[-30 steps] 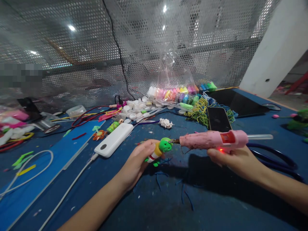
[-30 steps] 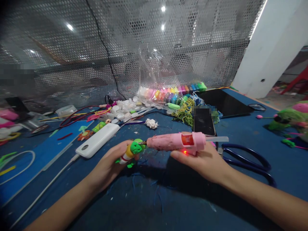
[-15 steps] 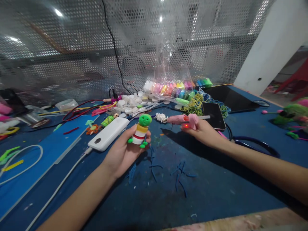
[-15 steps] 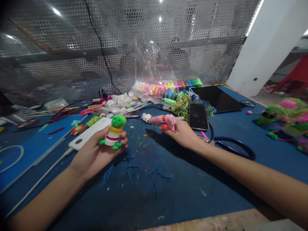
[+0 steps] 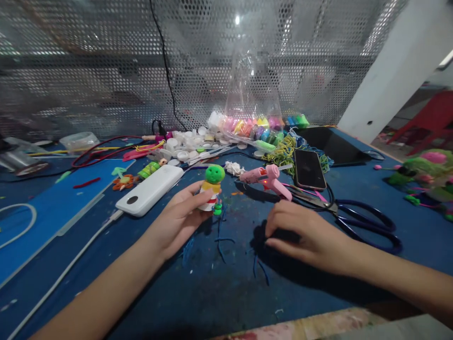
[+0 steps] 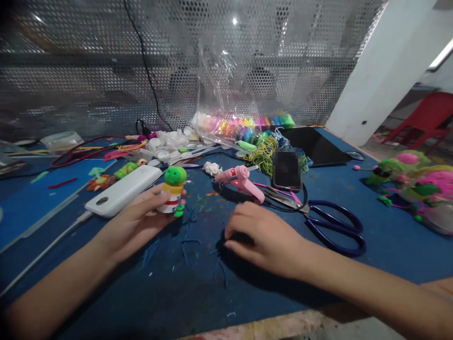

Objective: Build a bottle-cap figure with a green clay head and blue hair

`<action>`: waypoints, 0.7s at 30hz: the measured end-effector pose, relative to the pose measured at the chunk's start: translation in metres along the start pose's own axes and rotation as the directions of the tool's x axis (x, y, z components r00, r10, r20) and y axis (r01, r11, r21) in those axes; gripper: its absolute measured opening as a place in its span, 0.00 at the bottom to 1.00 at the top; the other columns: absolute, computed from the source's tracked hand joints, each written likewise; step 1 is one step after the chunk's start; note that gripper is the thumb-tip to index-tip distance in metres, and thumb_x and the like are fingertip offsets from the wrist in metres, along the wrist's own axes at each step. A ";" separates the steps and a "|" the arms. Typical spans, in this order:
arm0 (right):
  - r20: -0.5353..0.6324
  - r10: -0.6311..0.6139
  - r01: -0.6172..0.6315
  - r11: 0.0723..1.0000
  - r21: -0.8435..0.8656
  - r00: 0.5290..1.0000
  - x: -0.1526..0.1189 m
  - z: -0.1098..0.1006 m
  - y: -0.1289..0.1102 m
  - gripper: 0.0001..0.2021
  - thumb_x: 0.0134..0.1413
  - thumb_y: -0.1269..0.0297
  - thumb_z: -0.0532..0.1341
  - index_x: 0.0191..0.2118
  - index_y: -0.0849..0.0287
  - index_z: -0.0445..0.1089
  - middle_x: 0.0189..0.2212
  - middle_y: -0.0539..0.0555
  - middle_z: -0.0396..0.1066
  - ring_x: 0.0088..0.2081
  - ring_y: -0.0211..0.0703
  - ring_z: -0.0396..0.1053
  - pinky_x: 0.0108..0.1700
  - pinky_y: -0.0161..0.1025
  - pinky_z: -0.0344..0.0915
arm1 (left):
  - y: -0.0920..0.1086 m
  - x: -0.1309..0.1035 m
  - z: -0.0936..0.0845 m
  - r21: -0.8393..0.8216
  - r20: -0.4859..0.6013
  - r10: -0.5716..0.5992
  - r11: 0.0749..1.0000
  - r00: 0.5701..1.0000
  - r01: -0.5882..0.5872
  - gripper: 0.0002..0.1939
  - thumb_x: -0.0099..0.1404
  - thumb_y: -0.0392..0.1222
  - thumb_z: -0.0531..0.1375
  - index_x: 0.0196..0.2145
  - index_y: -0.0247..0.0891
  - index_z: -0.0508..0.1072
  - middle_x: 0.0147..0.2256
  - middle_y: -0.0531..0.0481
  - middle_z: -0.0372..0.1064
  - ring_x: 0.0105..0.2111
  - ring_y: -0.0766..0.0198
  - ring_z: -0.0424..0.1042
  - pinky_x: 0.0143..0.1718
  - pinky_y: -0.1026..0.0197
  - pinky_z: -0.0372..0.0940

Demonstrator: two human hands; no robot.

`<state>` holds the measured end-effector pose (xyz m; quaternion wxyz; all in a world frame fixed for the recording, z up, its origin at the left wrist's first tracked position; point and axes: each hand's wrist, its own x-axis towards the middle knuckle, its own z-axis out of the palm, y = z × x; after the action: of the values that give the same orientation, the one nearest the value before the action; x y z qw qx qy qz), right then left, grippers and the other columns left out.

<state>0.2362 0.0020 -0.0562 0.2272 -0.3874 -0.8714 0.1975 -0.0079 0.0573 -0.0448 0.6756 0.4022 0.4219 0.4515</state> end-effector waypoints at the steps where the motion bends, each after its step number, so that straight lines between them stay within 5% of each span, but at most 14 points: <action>1: 0.083 0.028 -0.028 1.000 -0.004 0.996 0.001 0.001 -0.004 0.02 0.58 0.70 0.57 0.36 0.59 0.66 0.34 0.54 0.68 0.37 0.43 0.65 0.39 0.39 0.63 | -0.001 0.000 0.001 0.012 0.017 0.000 1.000 1.000 0.000 0.12 0.55 0.35 0.66 0.39 0.37 0.75 0.35 0.49 0.75 0.32 0.66 0.71 0.34 0.67 0.68; 6: 0.214 0.229 -0.219 0.973 -0.067 0.950 -0.004 0.001 -0.008 0.03 0.54 0.69 0.60 0.36 0.59 0.67 0.35 0.53 0.68 0.37 0.44 0.65 0.39 0.41 0.64 | -0.003 -0.001 0.004 0.038 0.019 -0.007 0.999 1.000 0.006 0.16 0.53 0.37 0.68 0.40 0.36 0.74 0.35 0.49 0.74 0.31 0.68 0.70 0.33 0.68 0.67; 14: 0.224 0.147 -0.133 0.988 -0.076 0.963 -0.016 0.005 0.003 0.06 0.63 0.70 0.51 0.34 0.58 0.62 0.34 0.52 0.65 0.34 0.40 0.61 0.37 0.37 0.62 | -0.009 -0.005 0.007 0.071 0.063 -0.052 0.996 0.997 0.048 0.16 0.49 0.42 0.70 0.36 0.37 0.75 0.29 0.52 0.72 0.27 0.69 0.68 0.28 0.70 0.63; 17: 0.090 0.187 -0.191 0.981 0.030 0.978 -0.008 -0.016 0.000 0.07 0.64 0.70 0.50 0.34 0.58 0.60 0.30 0.49 0.65 0.30 0.36 0.60 0.32 0.34 0.61 | -0.012 -0.007 0.006 0.095 0.090 -0.053 0.994 0.994 0.045 0.17 0.48 0.42 0.71 0.37 0.38 0.75 0.30 0.52 0.72 0.28 0.68 0.68 0.29 0.68 0.62; 21: -0.163 0.147 -0.080 0.930 0.357 0.976 0.015 -0.050 -0.013 0.02 0.59 0.66 0.59 0.36 0.58 0.66 0.30 0.48 0.68 0.30 0.32 0.66 0.30 0.29 0.63 | -0.012 -0.008 0.007 0.115 0.133 -0.043 0.993 0.990 0.027 0.19 0.47 0.42 0.71 0.38 0.40 0.74 0.32 0.53 0.73 0.29 0.67 0.68 0.31 0.67 0.62</action>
<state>0.2468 0.0138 -0.0047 0.3613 -0.4078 -0.7733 0.3243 0.0001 0.0450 -0.0521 0.6868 0.4619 0.4068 0.3866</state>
